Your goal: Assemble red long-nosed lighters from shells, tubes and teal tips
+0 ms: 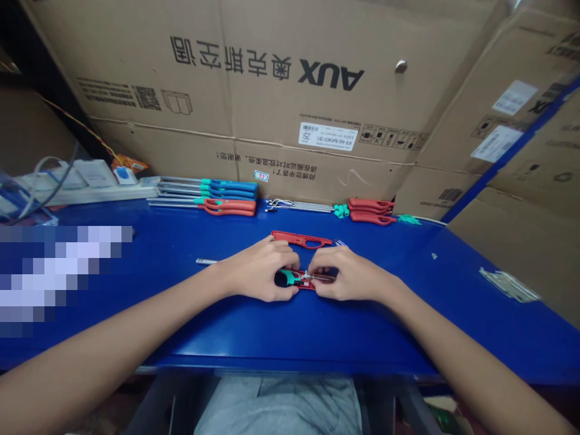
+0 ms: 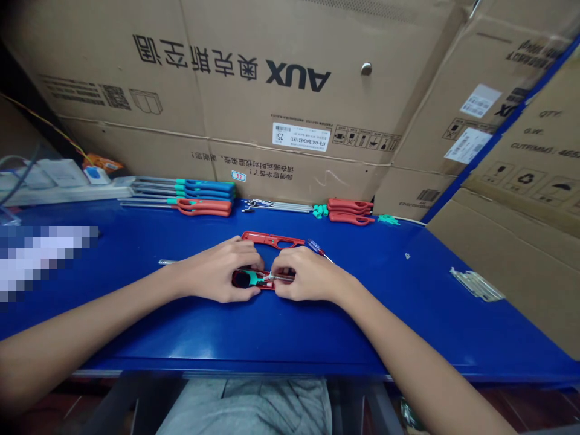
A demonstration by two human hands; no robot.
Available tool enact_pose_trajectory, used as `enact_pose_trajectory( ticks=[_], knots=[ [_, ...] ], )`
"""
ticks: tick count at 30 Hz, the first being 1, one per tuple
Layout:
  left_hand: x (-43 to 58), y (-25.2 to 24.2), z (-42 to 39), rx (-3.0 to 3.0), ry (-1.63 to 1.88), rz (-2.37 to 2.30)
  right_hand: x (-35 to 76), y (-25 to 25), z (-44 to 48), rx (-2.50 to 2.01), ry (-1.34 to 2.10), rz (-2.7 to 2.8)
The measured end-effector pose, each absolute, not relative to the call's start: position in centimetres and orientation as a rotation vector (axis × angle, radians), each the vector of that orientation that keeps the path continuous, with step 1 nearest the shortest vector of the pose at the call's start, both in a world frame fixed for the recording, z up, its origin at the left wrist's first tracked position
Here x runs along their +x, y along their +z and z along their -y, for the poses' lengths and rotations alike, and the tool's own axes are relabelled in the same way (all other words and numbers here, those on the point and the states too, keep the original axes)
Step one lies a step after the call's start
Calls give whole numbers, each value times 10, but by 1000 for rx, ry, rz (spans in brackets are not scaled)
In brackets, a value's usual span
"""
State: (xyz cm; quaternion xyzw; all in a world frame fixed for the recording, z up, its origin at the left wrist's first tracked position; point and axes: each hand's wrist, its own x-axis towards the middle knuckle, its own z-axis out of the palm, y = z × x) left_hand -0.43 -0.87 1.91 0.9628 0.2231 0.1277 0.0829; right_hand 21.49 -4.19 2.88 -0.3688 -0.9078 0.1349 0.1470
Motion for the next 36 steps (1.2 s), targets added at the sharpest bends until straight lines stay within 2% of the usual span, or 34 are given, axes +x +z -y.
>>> enact_pose_trajectory(
  ticks=[12, 36],
  knots=[
    [2, 12, 14, 2849, 587, -471, 216, 28, 42, -1083, 415, 2618],
    [-2, 16, 9, 2848, 566, -507, 216, 28, 41, -1081, 397, 2623]
  ],
)
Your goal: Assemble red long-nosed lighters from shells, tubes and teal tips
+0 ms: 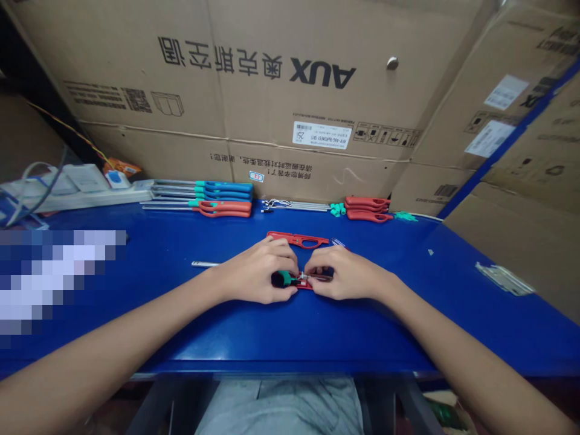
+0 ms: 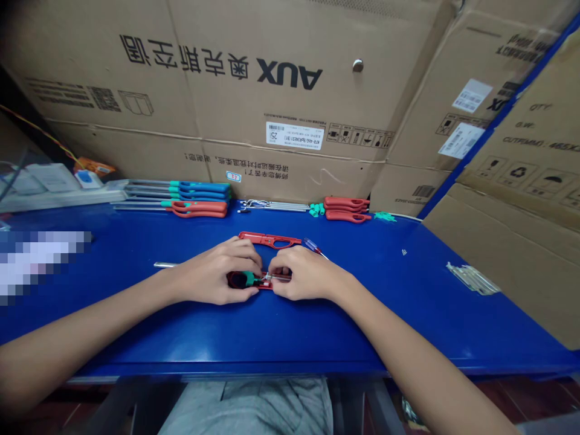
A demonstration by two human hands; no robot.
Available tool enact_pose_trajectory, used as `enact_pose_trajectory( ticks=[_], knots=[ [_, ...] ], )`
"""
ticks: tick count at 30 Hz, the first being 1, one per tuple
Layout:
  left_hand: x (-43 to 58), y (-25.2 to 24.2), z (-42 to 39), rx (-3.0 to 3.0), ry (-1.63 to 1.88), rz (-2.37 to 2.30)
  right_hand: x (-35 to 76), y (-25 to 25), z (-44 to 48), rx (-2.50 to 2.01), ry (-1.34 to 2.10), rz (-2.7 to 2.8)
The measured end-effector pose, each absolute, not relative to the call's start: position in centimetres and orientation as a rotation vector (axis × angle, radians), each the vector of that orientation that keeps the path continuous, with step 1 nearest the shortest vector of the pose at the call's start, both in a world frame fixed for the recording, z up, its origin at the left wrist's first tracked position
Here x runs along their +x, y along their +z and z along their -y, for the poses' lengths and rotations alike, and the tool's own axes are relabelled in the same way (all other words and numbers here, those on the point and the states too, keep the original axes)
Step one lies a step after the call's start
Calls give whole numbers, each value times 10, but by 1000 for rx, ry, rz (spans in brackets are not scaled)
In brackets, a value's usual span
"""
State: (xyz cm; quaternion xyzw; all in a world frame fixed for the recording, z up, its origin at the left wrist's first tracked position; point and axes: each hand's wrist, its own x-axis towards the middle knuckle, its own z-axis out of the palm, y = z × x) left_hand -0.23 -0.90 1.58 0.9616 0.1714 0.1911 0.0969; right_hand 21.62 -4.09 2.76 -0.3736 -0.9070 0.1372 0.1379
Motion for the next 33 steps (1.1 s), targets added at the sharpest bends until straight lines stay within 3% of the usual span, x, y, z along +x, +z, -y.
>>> enact_pose_trajectory(
  ticks=[33],
  knots=[
    [-9, 26, 2, 2934, 408, -661, 215, 30, 42, -1124, 428, 2631]
  ],
)
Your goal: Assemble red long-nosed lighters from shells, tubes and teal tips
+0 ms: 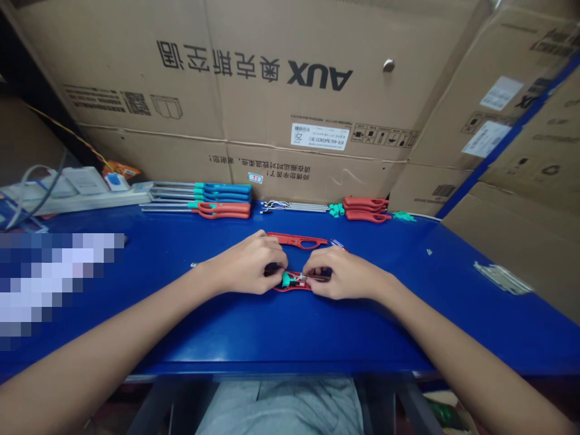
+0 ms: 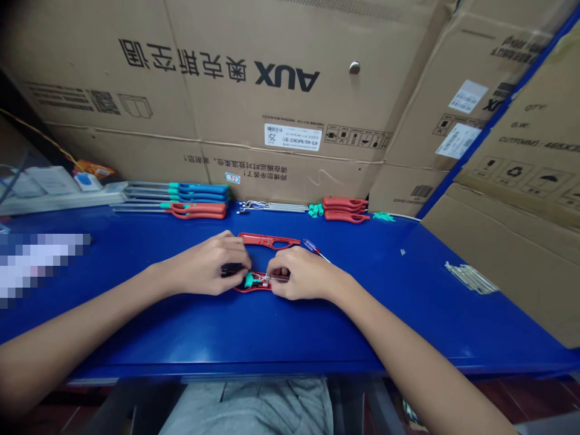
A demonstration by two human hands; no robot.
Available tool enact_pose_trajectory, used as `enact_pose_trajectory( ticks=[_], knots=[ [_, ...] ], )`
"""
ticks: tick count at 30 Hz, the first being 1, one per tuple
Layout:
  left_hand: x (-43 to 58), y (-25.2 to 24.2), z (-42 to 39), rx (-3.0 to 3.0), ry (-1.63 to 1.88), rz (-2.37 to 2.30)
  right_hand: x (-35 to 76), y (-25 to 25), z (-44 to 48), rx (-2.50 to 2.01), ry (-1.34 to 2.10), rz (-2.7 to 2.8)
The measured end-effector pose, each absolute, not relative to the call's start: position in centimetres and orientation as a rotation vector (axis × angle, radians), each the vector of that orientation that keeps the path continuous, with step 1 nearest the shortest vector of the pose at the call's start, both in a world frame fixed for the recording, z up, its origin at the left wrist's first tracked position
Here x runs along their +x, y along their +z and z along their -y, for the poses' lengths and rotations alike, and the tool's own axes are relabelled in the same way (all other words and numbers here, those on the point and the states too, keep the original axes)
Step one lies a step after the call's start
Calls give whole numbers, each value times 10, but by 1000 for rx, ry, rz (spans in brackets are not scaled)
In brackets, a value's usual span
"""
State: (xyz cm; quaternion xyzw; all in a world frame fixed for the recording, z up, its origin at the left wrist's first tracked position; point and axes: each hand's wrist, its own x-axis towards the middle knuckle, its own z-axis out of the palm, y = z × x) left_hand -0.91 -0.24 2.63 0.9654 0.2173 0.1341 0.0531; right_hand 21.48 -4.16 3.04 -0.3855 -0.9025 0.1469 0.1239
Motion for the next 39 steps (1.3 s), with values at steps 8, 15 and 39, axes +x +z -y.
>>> enact_pose_trajectory(
  ticks=[8, 15, 39],
  knots=[
    [-10, 27, 2, 2932, 366, -671, 215, 30, 42, -1113, 423, 2635],
    [-10, 27, 1, 2945, 358, -651, 215, 31, 42, -1121, 427, 2635],
    [-10, 31, 4, 2928, 396, -670, 215, 33, 42, -1147, 431, 2648]
  ],
)
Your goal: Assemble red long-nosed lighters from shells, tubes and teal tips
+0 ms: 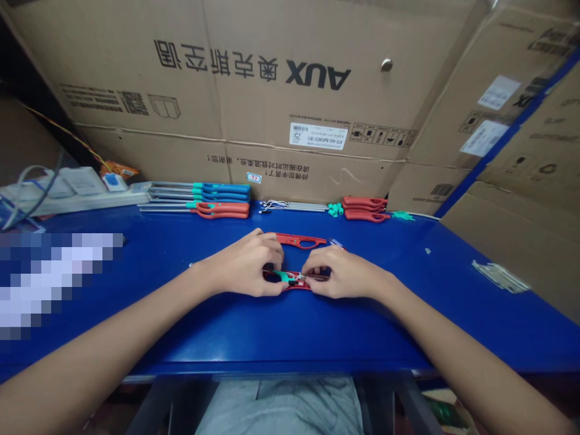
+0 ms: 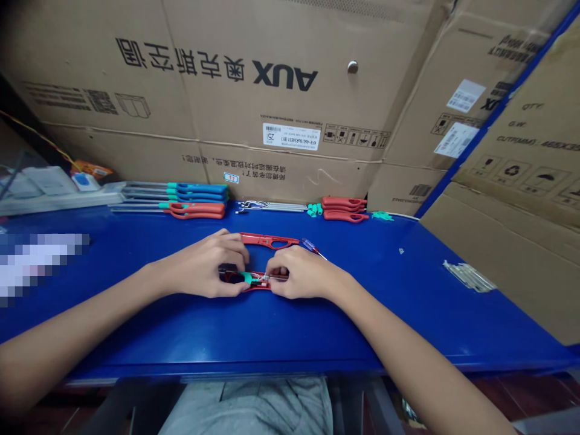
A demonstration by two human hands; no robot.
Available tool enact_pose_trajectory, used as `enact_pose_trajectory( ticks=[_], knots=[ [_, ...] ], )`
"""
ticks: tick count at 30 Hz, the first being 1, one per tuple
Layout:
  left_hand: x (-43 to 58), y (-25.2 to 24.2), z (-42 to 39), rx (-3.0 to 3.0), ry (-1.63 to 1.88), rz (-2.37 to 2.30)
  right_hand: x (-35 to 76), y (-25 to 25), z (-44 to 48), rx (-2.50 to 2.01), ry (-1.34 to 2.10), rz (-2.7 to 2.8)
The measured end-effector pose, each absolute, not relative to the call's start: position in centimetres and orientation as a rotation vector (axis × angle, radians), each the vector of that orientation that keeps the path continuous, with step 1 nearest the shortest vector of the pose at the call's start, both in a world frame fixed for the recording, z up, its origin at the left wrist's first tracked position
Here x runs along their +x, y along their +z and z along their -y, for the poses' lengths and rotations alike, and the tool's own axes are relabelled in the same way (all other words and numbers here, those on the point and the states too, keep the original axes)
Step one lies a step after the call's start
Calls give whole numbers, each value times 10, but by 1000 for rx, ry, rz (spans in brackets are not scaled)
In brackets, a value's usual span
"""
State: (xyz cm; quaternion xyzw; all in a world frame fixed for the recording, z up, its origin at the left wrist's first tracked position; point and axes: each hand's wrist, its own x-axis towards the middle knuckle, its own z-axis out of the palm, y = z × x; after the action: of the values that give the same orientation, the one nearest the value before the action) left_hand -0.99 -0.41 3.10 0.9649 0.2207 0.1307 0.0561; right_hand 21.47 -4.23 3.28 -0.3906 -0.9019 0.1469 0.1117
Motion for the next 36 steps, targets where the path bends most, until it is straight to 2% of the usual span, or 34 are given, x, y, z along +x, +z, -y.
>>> enact_pose_trajectory(
  ticks=[13, 36],
  knots=[
    [-8, 26, 4, 2965, 312, -773, 215, 35, 41, -1166, 509, 2650],
    [0, 11, 9, 2883, 521, -450, 218, 30, 40, -1114, 468, 2635]
  ],
)
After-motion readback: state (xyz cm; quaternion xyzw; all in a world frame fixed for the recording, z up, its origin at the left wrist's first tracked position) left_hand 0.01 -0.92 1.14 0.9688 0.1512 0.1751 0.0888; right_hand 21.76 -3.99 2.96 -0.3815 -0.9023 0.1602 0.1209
